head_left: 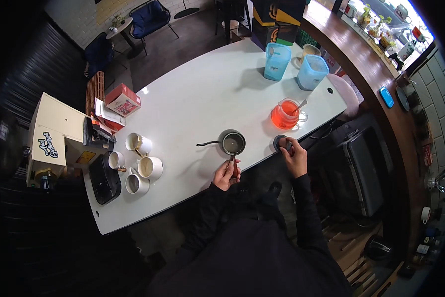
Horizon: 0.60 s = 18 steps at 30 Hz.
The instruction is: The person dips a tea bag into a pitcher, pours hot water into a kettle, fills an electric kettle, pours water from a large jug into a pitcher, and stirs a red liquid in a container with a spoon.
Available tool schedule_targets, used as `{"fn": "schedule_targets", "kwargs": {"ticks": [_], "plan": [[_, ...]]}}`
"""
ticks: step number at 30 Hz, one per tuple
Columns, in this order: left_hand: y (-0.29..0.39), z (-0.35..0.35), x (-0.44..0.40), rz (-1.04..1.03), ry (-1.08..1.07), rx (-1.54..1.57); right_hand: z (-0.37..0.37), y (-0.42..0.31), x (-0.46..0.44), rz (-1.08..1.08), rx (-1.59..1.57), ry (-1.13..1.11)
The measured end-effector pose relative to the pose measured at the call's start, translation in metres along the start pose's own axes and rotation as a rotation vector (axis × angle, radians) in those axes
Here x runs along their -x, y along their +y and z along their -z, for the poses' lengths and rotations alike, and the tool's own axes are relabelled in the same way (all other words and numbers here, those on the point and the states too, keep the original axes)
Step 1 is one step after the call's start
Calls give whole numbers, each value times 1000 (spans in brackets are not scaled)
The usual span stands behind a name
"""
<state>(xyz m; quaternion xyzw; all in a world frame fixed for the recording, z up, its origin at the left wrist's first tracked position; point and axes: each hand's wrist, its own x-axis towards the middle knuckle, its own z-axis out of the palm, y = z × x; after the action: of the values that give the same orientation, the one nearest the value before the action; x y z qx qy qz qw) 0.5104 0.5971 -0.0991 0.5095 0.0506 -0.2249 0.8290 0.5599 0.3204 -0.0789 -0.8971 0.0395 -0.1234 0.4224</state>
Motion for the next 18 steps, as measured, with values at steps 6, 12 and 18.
{"fn": "schedule_targets", "kwargs": {"ticks": [6, 12, 18], "plan": [[7, -4, 4, -50, 47, -98, -16, 7, 0, -10, -25, -27], [8, 0, 7, -66, 75, -67, -33, 8, -6, -20, 23, -81], [8, 5, 10, -106, 53, -69, -43, 7, -9, -29, 42, -102]]}}
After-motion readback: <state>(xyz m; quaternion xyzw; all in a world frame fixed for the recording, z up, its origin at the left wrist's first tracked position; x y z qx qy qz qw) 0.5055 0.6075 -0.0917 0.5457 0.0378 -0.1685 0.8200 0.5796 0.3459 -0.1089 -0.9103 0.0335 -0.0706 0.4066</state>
